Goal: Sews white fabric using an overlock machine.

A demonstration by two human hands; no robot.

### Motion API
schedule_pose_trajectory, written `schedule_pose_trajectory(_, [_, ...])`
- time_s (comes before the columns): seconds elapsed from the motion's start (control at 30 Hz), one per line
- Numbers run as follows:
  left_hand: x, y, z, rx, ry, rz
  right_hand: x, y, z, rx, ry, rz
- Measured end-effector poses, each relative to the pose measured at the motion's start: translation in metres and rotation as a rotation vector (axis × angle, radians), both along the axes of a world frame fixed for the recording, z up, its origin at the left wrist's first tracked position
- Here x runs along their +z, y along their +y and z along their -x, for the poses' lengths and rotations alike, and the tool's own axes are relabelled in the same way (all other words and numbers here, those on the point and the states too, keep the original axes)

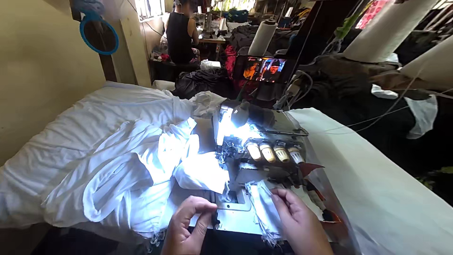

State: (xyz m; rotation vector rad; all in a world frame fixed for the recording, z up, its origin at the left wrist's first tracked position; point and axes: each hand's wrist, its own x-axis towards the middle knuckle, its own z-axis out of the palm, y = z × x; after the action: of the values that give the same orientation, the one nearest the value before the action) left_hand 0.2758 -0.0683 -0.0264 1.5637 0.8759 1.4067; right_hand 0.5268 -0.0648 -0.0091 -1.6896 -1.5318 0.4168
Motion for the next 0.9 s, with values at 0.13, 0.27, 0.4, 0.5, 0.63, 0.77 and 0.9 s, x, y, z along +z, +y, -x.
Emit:
schedule_pose_trajectory(0.13, [0.018, -0.009, -0.013, -0.168, -0.071, 0.224, 0.040, -0.031, 0.031, 0.416, 0.345, 0.052])
schedule_pose_trajectory(0.27, [0.032, -0.017, -0.024, -0.162, -0.312, 0.253, 0.046, -0.043, 0.045, 0.534, 0.394, -0.068])
schedule_pose_trajectory(0.4, [0.032, -0.022, -0.019, -0.192, -0.230, 0.048, 0.055, -0.046, 0.035, 0.574, 0.398, -0.109])
schedule_pose_trajectory(0.5, [0.025, -0.018, -0.017, -0.191, -0.047, -0.055, 0.065, -0.033, 0.010, 0.278, -0.032, -0.206])
schedule_pose_trajectory(0.63, [0.020, -0.019, -0.015, -0.179, -0.014, 0.037, 0.060, -0.011, -0.014, 0.029, -0.375, -0.291])
schedule_pose_trajectory(0.77, [0.013, -0.021, -0.013, -0.232, 0.015, 0.083, 0.005, 0.005, -0.007, -0.015, -0.467, -0.172])
schedule_pose_trajectory(0.9, [0.013, -0.022, -0.011, -0.312, 0.015, 0.152, -0.030, 0.008, -0.012, -0.055, -0.292, -0.036])
